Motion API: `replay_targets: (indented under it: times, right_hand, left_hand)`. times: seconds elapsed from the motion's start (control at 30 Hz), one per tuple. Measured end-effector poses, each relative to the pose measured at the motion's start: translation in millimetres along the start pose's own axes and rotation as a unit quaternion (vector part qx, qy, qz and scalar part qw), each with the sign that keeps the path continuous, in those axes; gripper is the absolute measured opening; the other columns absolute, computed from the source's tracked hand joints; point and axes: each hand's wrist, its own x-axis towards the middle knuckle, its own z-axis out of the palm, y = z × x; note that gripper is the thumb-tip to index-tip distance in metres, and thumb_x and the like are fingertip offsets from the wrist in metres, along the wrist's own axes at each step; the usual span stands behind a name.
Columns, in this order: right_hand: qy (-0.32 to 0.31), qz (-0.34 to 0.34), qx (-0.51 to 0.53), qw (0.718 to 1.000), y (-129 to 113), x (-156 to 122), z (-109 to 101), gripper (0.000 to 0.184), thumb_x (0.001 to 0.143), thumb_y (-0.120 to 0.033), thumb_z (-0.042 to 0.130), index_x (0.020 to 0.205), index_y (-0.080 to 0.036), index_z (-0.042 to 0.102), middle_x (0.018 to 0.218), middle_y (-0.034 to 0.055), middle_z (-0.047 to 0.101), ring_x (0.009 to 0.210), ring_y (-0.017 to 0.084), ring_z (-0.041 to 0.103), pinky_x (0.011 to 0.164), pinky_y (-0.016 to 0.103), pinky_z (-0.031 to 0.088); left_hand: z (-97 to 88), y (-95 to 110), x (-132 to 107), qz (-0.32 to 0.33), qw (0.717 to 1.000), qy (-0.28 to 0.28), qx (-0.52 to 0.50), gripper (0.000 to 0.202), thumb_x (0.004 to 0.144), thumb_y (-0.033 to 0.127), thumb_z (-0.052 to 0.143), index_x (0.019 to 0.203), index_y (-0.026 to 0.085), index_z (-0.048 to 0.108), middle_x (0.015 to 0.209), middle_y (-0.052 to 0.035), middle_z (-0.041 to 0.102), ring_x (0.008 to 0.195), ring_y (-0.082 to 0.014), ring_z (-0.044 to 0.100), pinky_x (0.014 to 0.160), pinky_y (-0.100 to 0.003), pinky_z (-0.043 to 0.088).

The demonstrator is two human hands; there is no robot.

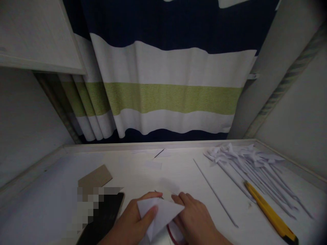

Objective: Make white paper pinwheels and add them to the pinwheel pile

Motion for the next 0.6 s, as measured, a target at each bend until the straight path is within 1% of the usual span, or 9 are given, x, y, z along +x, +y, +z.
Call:
replay_targets:
  times: [0.03,0.07,0.1,0.17,0.2,0.3,0.37,0.43,0.6]
  right_hand:
    - [0.049,-0.017,0.007,0.999,0,-2,-8,0.031,0.070,-0.010,0.052,0.100,-0.012,0.057,0.086,0.0121,0.064,0.077,0.025,0.061,0.063,0.036,0.052]
    - [0.158,-0.066,0.032,0.985,0,-4,-17,0.031,0.071,-0.011,0.050,0.102,-0.009,0.055,0.087,0.0139,0.064,0.077,0.024,0.061,0.062,0.034,0.052]
    - [0.254,-0.113,0.053,0.959,-1,-6,-25,0.028,0.073,-0.013,0.050,0.100,-0.009,0.055,0.087,0.0144,0.064,0.077,0.022,0.060,0.061,0.031,0.051]
    - [0.365,-0.185,0.058,0.911,-3,-8,-39,0.018,0.075,-0.015,0.050,0.093,-0.013,0.057,0.080,0.0102,0.066,0.075,0.018,0.061,0.062,0.027,0.050]
    - [0.370,-0.242,0.045,0.896,-5,-8,-43,0.016,0.079,-0.017,0.048,0.091,-0.015,0.058,0.079,0.0068,0.067,0.076,0.017,0.061,0.065,0.026,0.049]
    - [0.295,-0.387,-0.030,0.873,-9,-5,-40,0.025,0.084,-0.007,0.039,0.090,-0.016,0.060,0.086,-0.0049,0.069,0.085,0.008,0.058,0.070,0.019,0.046]
    - [0.296,-0.382,-0.052,0.874,-10,-4,-31,0.040,0.085,0.002,0.024,0.088,-0.013,0.061,0.086,-0.0036,0.069,0.086,0.008,0.057,0.071,0.022,0.045]
    - [0.275,-0.375,-0.083,0.882,-10,-5,-26,0.047,0.085,0.003,0.016,0.089,-0.012,0.061,0.085,-0.0009,0.070,0.081,0.011,0.059,0.070,0.025,0.045]
    - [0.232,-0.379,-0.143,0.884,-10,-12,-41,0.053,0.083,0.006,0.011,0.090,-0.012,0.060,0.084,-0.0013,0.070,0.069,0.011,0.063,0.062,0.024,0.045]
  left_hand:
    - [-0.1,0,1,0.009,1.000,0.001,-0.002,0.033,0.075,0.037,0.051,0.102,0.019,0.056,0.096,-0.0037,0.060,0.087,-0.0199,0.053,0.072,-0.025,0.041]
    - [-0.1,1,1,0.018,1.000,-0.004,-0.008,0.031,0.076,0.036,0.051,0.101,0.019,0.056,0.095,-0.0035,0.061,0.085,-0.0193,0.054,0.071,-0.025,0.042]
    - [-0.1,1,2,0.025,1.000,-0.013,-0.013,0.029,0.076,0.035,0.050,0.100,0.018,0.055,0.092,-0.0031,0.061,0.082,-0.0185,0.055,0.070,-0.025,0.042]
    - [0.0,0,2,0.030,0.999,-0.022,-0.019,0.026,0.077,0.032,0.050,0.098,0.018,0.054,0.086,-0.0019,0.061,0.076,-0.0169,0.055,0.066,-0.024,0.042]
    - [0.0,0,2,0.027,0.999,-0.024,-0.022,0.025,0.077,0.032,0.050,0.098,0.018,0.054,0.083,-0.0013,0.061,0.073,-0.0162,0.055,0.064,-0.024,0.042]
    - [-0.8,-1,2,0.019,0.999,-0.021,-0.034,0.023,0.076,0.031,0.052,0.095,0.017,0.053,0.080,-0.0008,0.059,0.071,-0.0154,0.054,0.063,-0.023,0.041]
    - [-1.9,0,1,0.016,0.999,-0.021,-0.042,0.022,0.076,0.032,0.052,0.091,0.017,0.054,0.080,-0.0007,0.059,0.072,-0.0153,0.054,0.064,-0.023,0.041]
    - [-2.7,2,0,0.015,0.999,-0.028,-0.041,0.022,0.076,0.035,0.052,0.088,0.016,0.054,0.078,-0.0001,0.058,0.070,-0.0148,0.052,0.063,-0.023,0.041]
    - [-2.6,9,-4,0.013,0.999,-0.022,-0.048,0.025,0.079,0.040,0.047,0.081,0.016,0.054,0.069,0.0024,0.053,0.064,-0.0123,0.048,0.058,-0.021,0.038]
